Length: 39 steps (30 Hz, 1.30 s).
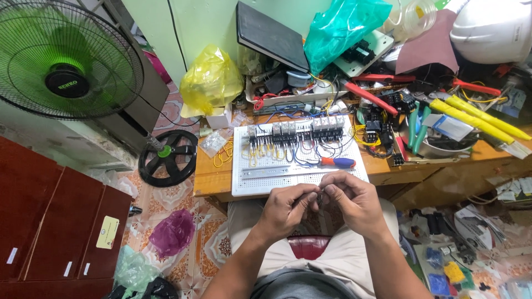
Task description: Preparing and connecting electrical wires to a terminal block on a control panel using wire strippers, crimpers, and a screwdriver.
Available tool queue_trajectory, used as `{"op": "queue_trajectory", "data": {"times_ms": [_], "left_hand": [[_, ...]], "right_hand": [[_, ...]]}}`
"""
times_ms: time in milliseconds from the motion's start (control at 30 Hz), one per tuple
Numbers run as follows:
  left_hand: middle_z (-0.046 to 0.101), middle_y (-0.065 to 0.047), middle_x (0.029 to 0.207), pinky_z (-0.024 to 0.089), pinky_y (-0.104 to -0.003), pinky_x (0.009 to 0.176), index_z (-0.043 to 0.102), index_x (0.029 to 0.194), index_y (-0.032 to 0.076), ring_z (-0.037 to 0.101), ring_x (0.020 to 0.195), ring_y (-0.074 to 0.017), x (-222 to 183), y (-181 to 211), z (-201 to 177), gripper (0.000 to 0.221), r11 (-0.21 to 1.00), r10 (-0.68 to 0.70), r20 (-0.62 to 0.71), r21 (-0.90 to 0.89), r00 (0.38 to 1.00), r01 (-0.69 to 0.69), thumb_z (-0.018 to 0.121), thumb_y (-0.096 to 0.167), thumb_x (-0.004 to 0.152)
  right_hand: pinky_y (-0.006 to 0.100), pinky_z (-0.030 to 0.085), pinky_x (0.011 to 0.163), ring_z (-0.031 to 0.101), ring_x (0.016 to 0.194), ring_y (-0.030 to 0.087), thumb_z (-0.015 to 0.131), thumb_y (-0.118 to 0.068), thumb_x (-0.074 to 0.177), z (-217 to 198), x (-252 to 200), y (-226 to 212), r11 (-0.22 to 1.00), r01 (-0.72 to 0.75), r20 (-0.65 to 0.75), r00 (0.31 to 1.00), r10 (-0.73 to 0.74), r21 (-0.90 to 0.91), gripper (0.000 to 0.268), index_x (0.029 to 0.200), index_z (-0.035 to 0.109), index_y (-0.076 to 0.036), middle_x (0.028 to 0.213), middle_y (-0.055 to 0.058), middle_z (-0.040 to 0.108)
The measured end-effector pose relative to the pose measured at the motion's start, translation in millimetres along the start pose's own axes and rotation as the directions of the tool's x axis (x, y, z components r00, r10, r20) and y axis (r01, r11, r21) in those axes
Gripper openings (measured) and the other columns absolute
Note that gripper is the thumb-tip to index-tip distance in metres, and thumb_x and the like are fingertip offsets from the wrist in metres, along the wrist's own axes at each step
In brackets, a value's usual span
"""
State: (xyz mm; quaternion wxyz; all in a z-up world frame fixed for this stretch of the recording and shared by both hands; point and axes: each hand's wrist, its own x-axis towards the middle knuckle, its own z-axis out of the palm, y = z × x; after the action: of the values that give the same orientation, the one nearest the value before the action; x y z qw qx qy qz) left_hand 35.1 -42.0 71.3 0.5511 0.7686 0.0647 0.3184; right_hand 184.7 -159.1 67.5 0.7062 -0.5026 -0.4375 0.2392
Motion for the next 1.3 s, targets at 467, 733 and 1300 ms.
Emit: {"op": "queue_trajectory", "data": {"times_ms": [467, 733, 1300], "left_hand": [[0.073, -0.012, 0.067, 0.052, -0.03, 0.047, 0.073, 0.107, 0.002, 0.06, 0.047, -0.0171, 2.2, 6.9, -3.6, 0.017, 0.999, 0.04, -0.013, 0.019, 0.999, -0.04, 0.057, 0.005, 0.105], [0.074, -0.011, 0.067, 0.053, -0.029, 0.049, 0.074, 0.105, 0.004, 0.063, 0.049, -0.017, 2.3, 7.3, 0.0, 0.013, 0.998, 0.035, -0.05, 0.046, 0.998, -0.033, 0.061, 0.005, 0.102], [0.075, -0.004, 0.081, 0.055, -0.027, 0.062, 0.058, 0.128, 0.01, 0.064, 0.063, -0.0118, -8.2, 5.5, 5.4, 0.03, 0.988, -0.146, 0.066, -0.043, 0.987, 0.149, 0.061, 0.015, 0.099]], "right_hand": [[0.033, 0.061, 0.067, 0.068, 0.072, 0.015, 0.062, 0.0, 0.096, -1.8, 2.2, 8.6, 0.994, -0.049, 0.033, 0.998, 0.046, 0.095, 0.013, 0.096, 0.073, 0.007, 0.088, 0.015, 0.071], [0.032, 0.061, 0.067, 0.068, 0.074, 0.015, 0.062, 0.0, 0.097, 1.2, -4.7, 9.6, 0.998, -0.027, -0.013, 1.0, 0.028, 0.064, 0.012, 0.099, 0.072, 0.007, 0.092, 0.014, 0.071], [0.026, 0.058, 0.071, 0.07, 0.08, 0.016, 0.073, -0.005, 0.091, 10.3, -18.1, 12.1, 0.996, -0.085, -0.124, 0.989, 0.083, -0.012, 0.023, 0.111, 0.064, -0.004, 0.096, 0.009, 0.073]]}}
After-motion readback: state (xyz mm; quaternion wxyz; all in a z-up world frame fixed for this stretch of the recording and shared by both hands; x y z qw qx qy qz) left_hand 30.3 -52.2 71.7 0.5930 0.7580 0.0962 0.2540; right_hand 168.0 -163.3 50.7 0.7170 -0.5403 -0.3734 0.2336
